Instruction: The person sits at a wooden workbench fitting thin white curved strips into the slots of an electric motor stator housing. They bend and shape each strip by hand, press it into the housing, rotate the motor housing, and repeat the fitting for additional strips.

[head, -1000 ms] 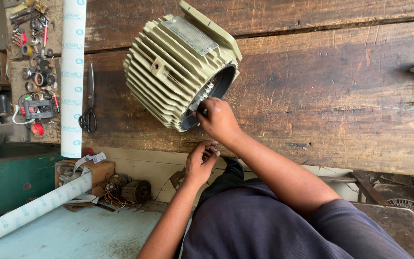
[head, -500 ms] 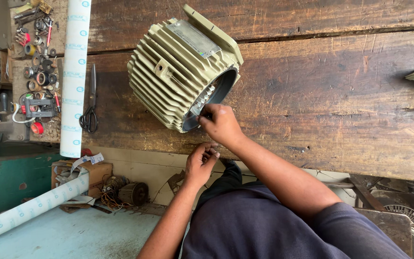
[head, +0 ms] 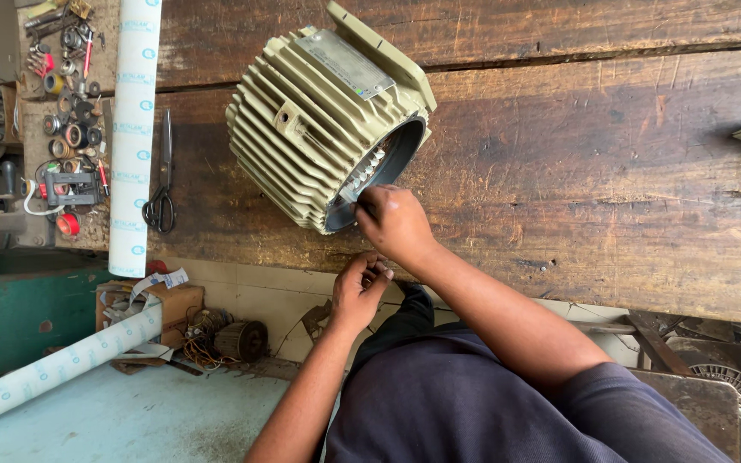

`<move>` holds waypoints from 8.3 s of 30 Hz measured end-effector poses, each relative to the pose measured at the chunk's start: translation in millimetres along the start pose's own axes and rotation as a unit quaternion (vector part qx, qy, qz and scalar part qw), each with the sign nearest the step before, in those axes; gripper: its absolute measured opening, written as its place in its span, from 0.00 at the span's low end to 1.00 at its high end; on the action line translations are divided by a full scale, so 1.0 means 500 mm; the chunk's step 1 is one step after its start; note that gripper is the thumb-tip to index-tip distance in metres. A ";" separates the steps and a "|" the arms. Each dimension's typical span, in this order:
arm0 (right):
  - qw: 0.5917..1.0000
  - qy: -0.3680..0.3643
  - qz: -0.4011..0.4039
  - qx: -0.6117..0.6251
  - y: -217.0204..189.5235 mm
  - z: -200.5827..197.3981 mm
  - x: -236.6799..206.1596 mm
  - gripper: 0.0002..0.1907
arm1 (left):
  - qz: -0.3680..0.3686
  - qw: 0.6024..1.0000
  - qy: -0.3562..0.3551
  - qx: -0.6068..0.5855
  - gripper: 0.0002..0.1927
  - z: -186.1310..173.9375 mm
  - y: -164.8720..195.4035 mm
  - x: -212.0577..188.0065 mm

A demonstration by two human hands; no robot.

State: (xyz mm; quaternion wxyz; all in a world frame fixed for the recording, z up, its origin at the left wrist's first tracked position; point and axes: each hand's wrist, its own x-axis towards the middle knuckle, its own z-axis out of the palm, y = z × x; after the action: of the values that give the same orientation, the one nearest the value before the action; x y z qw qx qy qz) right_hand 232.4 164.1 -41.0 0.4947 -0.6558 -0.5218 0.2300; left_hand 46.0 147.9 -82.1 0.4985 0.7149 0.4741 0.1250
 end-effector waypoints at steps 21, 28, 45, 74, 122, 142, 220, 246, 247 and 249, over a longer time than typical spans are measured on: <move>0.998 -0.031 0.040 -0.038 0.007 0.024 0.024 0.14 | 0.009 1.000 0.006 -0.001 0.15 0.000 0.003 0.001; 0.997 -0.032 0.053 0.035 0.001 -0.019 0.015 0.17 | 0.006 1.000 0.007 -0.002 0.15 0.000 0.006 0.002; 0.993 0.072 0.013 0.093 0.017 0.033 -0.045 0.06 | -0.002 1.000 0.009 0.003 0.10 0.001 0.002 0.004; 0.955 0.046 0.158 0.245 0.047 0.061 -0.012 0.10 | -0.059 0.996 0.043 0.052 0.10 0.018 0.009 -0.001; 0.966 -0.163 -0.202 -0.006 -0.064 -0.047 -0.051 0.14 | 0.021 0.967 0.112 -0.229 0.10 -0.186 -0.002 0.075; 0.869 -0.157 -0.071 -0.464 -0.451 0.218 0.464 0.11 | 0.144 0.906 -0.343 -0.202 0.16 -0.458 0.031 0.629; 0.513 -0.589 0.341 -0.523 -0.296 0.223 0.672 0.13 | 0.035 0.821 -0.564 0.078 0.17 -0.495 0.138 0.625; 0.543 -0.551 0.348 -0.529 -0.292 0.219 0.662 0.19 | 0.170 0.816 -0.547 0.080 0.09 -0.500 0.123 0.630; 0.552 -0.546 0.346 -0.526 -0.292 0.219 0.662 0.19 | 0.171 0.817 -0.545 0.079 0.09 -0.499 0.122 0.630; 0.546 -0.549 0.349 -0.527 -0.292 0.220 0.662 0.19 | 0.176 0.819 -0.542 0.072 0.10 -0.498 0.120 0.628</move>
State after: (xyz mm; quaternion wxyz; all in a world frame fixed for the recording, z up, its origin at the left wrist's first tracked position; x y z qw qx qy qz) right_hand 191.4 505.8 115.3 -0.4429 -0.6748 -0.4487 0.3836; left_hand 80.0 544.4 -7.3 0.5913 0.7724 0.0018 -0.2316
